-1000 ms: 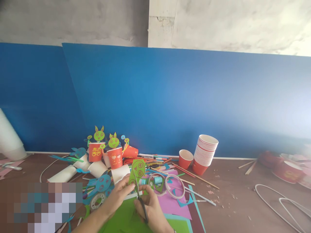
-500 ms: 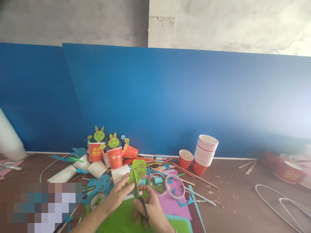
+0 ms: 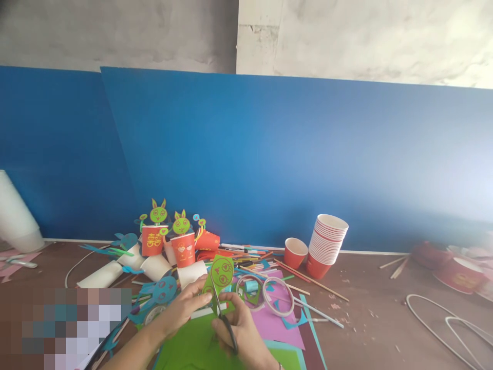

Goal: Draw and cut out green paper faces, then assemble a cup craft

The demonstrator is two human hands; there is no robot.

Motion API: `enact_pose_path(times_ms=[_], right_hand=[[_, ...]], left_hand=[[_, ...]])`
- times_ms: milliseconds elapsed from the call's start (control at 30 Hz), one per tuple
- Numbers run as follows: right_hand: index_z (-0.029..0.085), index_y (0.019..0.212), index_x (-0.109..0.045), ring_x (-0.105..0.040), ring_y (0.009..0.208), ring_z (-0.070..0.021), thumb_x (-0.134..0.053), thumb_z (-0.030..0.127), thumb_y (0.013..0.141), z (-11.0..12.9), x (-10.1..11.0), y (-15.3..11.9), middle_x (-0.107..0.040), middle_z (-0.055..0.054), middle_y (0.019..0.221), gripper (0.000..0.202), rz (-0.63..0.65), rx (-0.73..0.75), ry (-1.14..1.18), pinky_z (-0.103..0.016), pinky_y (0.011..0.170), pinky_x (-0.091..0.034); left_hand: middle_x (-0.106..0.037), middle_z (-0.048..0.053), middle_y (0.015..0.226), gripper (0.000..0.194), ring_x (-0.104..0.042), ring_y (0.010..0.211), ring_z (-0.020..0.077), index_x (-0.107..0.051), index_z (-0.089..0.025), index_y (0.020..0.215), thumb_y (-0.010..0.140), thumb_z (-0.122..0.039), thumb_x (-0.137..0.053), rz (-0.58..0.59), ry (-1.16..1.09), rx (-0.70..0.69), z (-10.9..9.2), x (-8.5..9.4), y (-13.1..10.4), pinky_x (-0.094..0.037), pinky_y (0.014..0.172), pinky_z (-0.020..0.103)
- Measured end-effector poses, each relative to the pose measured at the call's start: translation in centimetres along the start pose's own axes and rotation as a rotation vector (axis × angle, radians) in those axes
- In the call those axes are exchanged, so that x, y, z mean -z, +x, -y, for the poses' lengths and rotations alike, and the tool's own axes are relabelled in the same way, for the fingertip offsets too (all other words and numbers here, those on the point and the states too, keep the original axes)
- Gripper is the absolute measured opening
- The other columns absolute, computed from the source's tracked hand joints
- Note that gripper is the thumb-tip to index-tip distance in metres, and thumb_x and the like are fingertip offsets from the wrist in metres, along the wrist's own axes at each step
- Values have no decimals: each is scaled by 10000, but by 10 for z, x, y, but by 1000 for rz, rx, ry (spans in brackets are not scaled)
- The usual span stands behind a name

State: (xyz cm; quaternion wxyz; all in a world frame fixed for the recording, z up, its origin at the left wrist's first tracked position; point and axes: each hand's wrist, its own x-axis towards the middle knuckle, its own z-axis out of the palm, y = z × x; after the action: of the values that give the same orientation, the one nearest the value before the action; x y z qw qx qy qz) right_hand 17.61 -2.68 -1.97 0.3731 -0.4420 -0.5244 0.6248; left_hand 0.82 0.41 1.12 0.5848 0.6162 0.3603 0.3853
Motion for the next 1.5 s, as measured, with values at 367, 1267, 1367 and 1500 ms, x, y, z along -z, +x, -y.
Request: enact_pose_path(times_ms=[367,1267,1367,1500], right_hand=[[181,1024,-378,-317,267,-35,-676,449,679,4,-1,-2,-435,153,372,529,21,1,-7,-127,261,-197],[181,1028,-412,-333,295,-32,-676,495,672,-3,1,0,-490,111,465,544,-58,28,-25,-144,280,-234],[174,1015,-427,-316,292,-33,-673,508,671,-1,0,-1,-441,127,426,539,-38,40,-44,-144,277,-226],[174,1021,-427,-324,290,-34,-687,519,656,2,0,-1,-449,125,428,565,-32,39,-51,-141,271,-234]], left_hand=[[-515,43,1347,329,-372,1283,297,-682,-204,1053,749,-303,-604,7,-48,86,-2,5,-1,-289,1070,406],[-548,83,1112,198,-499,1061,251,-639,-158,701,781,-326,-573,-81,57,-72,-3,-2,2,-419,884,311],[-557,71,1093,189,-485,1088,251,-637,-165,694,782,-317,-568,-83,88,-55,-6,0,1,-391,924,311],[-546,54,1146,187,-458,1134,254,-654,-181,699,773,-336,-581,-84,111,13,-7,3,1,-362,964,307]])
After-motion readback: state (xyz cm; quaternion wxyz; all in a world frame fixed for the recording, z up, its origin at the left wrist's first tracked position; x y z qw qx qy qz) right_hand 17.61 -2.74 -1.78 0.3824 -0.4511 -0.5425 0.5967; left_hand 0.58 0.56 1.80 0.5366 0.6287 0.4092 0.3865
